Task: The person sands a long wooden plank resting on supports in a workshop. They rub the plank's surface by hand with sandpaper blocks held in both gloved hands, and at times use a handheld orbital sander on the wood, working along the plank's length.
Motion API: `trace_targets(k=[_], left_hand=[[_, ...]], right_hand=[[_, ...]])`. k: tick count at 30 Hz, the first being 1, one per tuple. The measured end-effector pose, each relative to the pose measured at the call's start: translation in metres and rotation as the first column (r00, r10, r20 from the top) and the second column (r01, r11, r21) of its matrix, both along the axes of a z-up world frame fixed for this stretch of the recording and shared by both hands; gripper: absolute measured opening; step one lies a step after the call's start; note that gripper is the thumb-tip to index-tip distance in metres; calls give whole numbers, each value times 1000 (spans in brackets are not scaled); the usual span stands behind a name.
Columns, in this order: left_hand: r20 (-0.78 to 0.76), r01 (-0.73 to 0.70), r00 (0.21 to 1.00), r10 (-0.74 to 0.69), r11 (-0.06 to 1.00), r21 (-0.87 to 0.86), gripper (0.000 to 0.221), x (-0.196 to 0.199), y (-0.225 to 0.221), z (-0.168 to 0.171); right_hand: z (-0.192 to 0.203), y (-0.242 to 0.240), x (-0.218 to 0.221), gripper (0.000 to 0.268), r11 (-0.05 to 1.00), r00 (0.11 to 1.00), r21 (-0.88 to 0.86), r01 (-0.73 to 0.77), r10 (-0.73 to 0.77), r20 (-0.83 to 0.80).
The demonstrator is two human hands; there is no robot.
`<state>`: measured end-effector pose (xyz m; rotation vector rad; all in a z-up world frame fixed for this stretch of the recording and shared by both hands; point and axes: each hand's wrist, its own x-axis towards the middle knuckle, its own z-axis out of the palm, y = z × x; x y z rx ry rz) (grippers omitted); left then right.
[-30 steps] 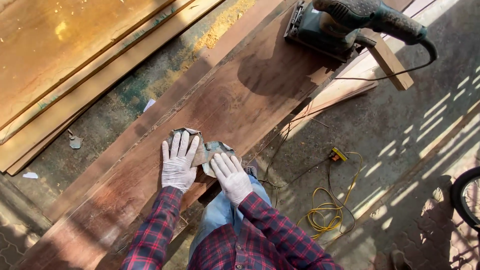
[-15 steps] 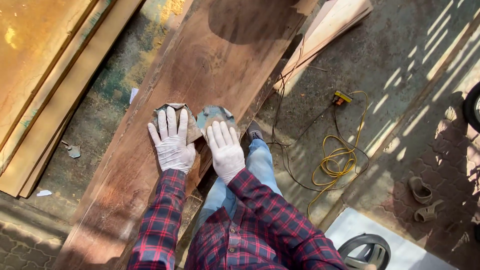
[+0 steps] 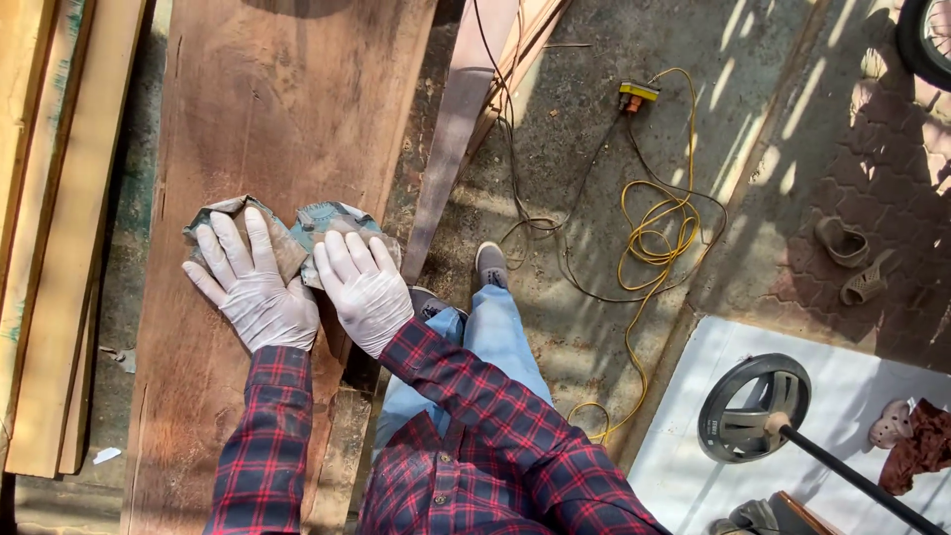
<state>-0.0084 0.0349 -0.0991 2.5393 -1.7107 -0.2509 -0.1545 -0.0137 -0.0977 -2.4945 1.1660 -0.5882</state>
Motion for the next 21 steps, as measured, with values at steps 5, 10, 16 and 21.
trace_targets(k=[5, 10, 16, 21], left_hand=[[51, -18, 999, 15, 998, 59, 102, 3, 2, -4], [56, -22, 998, 19, 999, 47, 100, 1, 0, 1], [105, -54, 993, 48, 997, 59, 102, 0, -2, 1], [108, -113, 989, 98, 984, 140, 101, -1, -9, 8]], right_hand=[[-6, -27, -4, 49, 999, 996, -5, -53, 53, 67], [-13, -96, -8, 42, 996, 995, -43, 81, -78, 69], [-4, -45, -33, 54, 932, 934, -64, -356, 357, 14], [-14, -175, -32, 45, 916, 913, -127, -380, 393, 104]])
